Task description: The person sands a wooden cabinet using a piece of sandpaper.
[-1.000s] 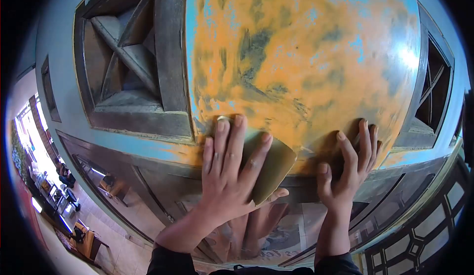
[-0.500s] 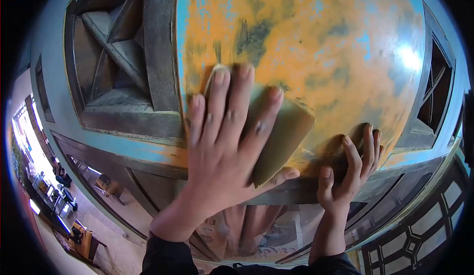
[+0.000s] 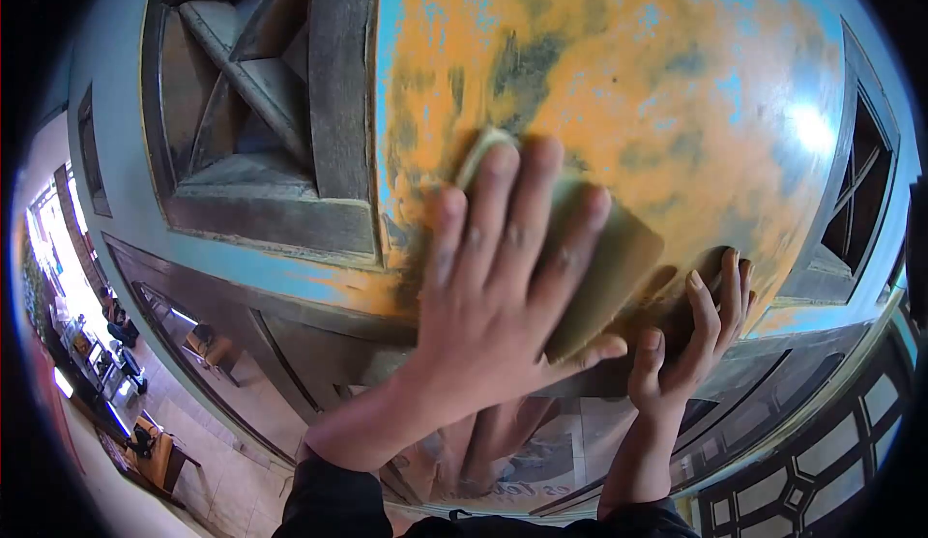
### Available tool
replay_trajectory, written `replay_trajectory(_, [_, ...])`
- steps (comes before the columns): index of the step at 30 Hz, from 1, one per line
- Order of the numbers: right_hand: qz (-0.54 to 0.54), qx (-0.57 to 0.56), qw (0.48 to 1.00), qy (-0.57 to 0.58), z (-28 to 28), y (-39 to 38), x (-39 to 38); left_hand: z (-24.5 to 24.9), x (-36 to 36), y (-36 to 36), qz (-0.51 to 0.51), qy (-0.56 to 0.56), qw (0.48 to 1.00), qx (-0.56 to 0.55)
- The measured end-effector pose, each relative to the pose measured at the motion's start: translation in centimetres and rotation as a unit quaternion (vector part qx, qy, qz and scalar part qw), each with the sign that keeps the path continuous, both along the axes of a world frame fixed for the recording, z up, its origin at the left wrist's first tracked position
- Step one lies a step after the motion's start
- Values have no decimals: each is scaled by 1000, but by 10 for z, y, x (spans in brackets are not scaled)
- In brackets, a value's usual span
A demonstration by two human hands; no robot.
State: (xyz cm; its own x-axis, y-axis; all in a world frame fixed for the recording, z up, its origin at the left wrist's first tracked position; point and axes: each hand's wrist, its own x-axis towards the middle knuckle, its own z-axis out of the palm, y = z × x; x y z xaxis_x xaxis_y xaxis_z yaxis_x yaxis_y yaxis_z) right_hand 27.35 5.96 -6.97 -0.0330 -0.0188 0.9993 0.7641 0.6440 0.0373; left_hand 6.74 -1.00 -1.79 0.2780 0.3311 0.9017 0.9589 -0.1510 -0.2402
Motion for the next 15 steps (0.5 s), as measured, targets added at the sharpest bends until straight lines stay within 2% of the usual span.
replay_trajectory(2, [3,0,1000,4,-2,-1,0,-4,1,-1,30,20,999,-10])
replay_trajectory(6, [2,-3,1000,-2,-1,-2,0,55,-9,2,16,11,998,64])
replay_trajectory(9, [7,0,1000,-1,-2,0,0,40,-3,3,3,-2,999,46])
replay_trajectory(11, [9,-4,1000,-5,-4,-1,2,-8,6,1,-29,-9,999,-20])
replay_trajectory(12, [10,-6,1000,-9,-5,-1,3,-37,12,5,15,14,1000,-14])
replay_trajectory(14, [9,-3,1000,-2,-4,0,2,-30,3,-2,77,54,995,-26])
replay_trajectory(15, [10,-3,1000,-2,-4,-1,1,-11,-4,-7,46,22,999,-16])
